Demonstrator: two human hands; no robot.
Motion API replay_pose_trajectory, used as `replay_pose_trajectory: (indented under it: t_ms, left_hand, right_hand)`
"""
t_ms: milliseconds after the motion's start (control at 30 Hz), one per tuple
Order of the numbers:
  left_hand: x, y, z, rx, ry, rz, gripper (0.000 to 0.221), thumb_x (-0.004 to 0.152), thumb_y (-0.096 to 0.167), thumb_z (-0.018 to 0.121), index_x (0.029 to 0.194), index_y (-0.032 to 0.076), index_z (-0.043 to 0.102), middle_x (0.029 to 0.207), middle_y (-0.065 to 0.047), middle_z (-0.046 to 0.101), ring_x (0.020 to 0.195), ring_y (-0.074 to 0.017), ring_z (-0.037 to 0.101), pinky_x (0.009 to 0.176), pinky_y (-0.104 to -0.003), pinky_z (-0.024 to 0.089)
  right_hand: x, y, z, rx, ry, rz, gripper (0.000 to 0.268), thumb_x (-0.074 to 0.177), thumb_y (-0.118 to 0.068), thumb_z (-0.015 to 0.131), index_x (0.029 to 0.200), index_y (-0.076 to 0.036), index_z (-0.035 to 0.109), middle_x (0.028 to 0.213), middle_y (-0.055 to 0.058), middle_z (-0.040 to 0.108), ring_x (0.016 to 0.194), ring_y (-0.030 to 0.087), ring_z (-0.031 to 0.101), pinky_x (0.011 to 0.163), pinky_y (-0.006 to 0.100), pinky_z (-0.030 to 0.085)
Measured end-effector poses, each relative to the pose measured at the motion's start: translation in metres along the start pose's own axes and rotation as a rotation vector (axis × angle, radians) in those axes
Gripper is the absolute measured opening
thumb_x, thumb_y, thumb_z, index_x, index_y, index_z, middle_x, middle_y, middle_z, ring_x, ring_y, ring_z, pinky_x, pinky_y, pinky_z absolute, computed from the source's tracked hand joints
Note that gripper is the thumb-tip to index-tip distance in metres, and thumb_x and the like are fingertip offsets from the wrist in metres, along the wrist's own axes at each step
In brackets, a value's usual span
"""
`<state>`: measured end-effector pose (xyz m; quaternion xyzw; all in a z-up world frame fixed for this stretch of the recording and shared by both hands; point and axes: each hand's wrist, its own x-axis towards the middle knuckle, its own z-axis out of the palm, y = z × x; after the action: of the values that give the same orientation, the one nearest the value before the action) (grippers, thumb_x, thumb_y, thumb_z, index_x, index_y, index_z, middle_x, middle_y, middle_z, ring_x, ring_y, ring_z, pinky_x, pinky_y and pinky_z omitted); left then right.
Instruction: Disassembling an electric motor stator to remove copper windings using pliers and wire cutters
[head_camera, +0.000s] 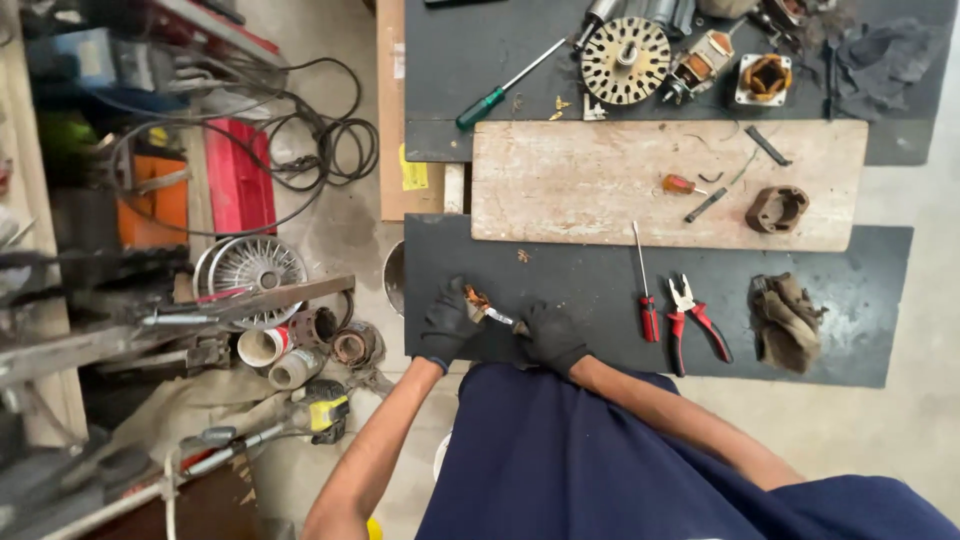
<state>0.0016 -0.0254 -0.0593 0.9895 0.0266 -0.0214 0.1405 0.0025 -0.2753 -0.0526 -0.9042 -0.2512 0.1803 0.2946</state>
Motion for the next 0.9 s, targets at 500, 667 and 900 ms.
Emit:
replay_pose_trajectory:
  t_ms: [500, 667, 900]
  left_hand:
    - [0.01, 0.031, 0.038, 0.378, 0.772, -0.093, 0.057, 0.097, 0.06, 0.06, 0.118, 0.009, 0.073, 0.076, -0.023, 0.058, 0.064, -0.0401, 0.057, 0.046, -0.047, 0.051]
    - [-0.029, -0.024, 0.057, 0.159, 0.388, 0.154, 0.082, 0.091, 0.059, 0.059, 0.148, 0.0, 0.047, 0.117, -0.036, 0.062, 0.085, -0.0487, 0.067, 0.068, -0.055, 0.059]
    - [0.0, 0.011, 0.048, 0.57, 0.669, 0.062, 0.069, 0.097, 0.049, 0.055, 0.141, -0.003, 0.057, 0.092, -0.032, 0.059, 0.067, -0.044, 0.056, 0.043, -0.045, 0.05]
  right_hand:
    - [-0.002, 0.026, 0.043, -0.262, 0.033, -0.115, 0.039, 0.084, -0.05, 0.066, 0.102, -0.016, 0.062, 0.092, 0.01, 0.061, 0.09, 0.033, 0.063, 0.087, 0.05, 0.052]
    - [-0.003, 0.01, 0.006, -0.137, -0.027, -0.099, 0.052, 0.076, -0.052, 0.072, 0.113, -0.018, 0.06, 0.103, 0.01, 0.061, 0.101, 0.032, 0.064, 0.088, 0.049, 0.054]
    - [-0.014, -0.031, -0.056, 0.195, -0.142, 0.038, 0.053, 0.1, -0.057, 0.048, 0.141, -0.024, 0.053, 0.136, 0.013, 0.061, 0.129, 0.036, 0.058, 0.106, 0.049, 0.048]
